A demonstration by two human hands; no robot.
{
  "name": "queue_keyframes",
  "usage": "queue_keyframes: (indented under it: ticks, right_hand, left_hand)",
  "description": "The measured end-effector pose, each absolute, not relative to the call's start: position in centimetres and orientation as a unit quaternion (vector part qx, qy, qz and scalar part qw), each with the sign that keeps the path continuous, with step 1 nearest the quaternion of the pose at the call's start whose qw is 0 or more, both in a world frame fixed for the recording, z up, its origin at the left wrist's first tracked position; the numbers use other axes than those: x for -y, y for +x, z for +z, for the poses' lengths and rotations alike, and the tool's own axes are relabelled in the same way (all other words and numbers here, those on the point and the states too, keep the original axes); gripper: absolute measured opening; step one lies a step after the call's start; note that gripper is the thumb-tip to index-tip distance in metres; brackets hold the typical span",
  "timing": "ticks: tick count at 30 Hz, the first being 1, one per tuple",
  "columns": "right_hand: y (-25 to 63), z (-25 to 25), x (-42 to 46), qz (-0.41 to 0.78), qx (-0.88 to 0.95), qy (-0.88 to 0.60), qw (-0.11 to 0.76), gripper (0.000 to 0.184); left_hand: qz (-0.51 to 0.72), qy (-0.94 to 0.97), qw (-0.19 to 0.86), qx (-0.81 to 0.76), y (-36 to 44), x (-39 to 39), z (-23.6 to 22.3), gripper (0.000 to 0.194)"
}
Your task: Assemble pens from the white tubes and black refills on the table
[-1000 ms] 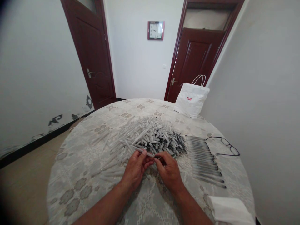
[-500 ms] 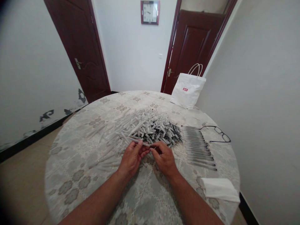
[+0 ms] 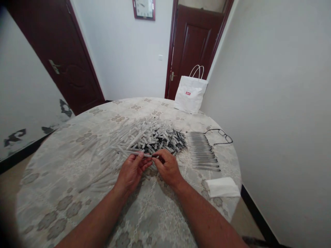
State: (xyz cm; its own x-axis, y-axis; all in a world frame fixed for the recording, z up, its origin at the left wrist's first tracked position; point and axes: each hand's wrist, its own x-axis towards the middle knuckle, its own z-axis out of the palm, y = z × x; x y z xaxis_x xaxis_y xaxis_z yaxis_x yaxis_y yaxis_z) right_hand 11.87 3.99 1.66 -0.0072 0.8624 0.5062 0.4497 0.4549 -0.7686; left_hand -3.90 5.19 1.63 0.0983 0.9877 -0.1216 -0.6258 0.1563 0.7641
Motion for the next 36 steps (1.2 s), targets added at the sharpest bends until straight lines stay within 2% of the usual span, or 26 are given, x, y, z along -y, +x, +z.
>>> queue_keyframes:
  ticks: [21, 28, 31, 36]
  right_hand:
    - [12.28, 1.69, -3.96, 0.189, 0.702, -0.482, 0.488, 0.016]
    - [12.37, 2.12, -3.59, 0.176, 0.717, -0.507, 0.444, 0.034]
    - [12.40, 2.18, -3.25, 0.191, 0.707, -0.504, 0.457, 0.023]
    - [12.38, 1.94, -3.08, 0.178, 0.714, -0.504, 0.452, 0.017]
  left_hand:
    - [0.580, 0.287, 0.694, -0.316, -4.19, -5.11, 1.60, 0.029]
    - [0.567, 0.304, 0.699, -0.310, -4.16, -4.85, 1.71, 0.028]
    - [0.575, 0.298, 0.696, -0.311, -4.15, -4.86, 1.59, 0.028]
    - [0.580, 0.292, 0.699, -0.299, -4.14, -4.78, 1.46, 0.030]
